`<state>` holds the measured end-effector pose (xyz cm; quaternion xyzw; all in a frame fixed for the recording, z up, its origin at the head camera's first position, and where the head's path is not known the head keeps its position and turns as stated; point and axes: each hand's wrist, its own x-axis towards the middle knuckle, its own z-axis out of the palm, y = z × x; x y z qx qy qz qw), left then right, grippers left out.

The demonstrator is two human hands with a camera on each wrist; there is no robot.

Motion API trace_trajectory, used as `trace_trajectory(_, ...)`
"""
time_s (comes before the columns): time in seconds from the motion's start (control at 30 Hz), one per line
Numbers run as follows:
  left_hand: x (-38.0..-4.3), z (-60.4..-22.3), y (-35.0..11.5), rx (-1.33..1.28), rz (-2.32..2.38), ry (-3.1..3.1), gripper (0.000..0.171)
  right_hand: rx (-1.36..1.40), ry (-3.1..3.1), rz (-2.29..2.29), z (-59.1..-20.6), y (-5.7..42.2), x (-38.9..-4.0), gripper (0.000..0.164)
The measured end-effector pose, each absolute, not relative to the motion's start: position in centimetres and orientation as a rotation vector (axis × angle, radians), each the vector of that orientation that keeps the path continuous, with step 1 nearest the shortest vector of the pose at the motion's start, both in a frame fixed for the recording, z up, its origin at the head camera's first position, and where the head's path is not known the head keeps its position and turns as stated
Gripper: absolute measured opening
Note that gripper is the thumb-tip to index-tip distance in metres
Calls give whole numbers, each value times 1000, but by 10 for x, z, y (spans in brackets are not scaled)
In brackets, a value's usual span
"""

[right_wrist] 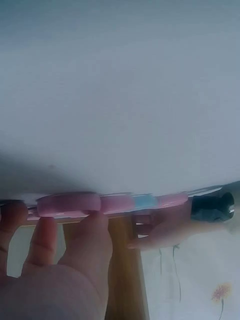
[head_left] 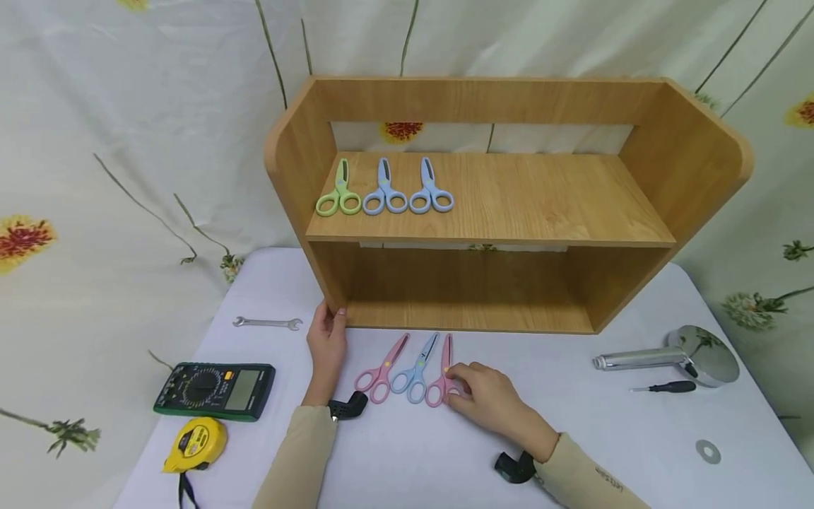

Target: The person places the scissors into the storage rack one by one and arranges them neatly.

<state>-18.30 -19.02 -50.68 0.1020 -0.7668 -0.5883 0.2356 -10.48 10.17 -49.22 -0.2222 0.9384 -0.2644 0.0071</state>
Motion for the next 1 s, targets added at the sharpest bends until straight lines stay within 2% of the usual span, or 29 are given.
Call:
trace_trajectory(0.27, -188, -512, -192, 258, -1615, -2075, 43, -621, 3005, -799, -496, 100, -103, 31)
trace_trajectory(0.43, -186, -511, -192, 269, -1605, -2100, 43, -537, 3017, -839, -495, 101, -103, 25)
trace_trajectory(0.6, -184, -510, -192, 272, -1620, -2102, 43, -485, 3017, -793, -497, 102, -106, 30)
trace_trajectory(0.73, -185, -511, -193, 264, -1621, -2093, 43, -395, 3024, -773, -495, 106, -110, 27)
trace_trajectory(1.0, -186, -513, -192, 268, -1598, -2097, 42, -352, 2873, -973, -492, 119, -120, 28)
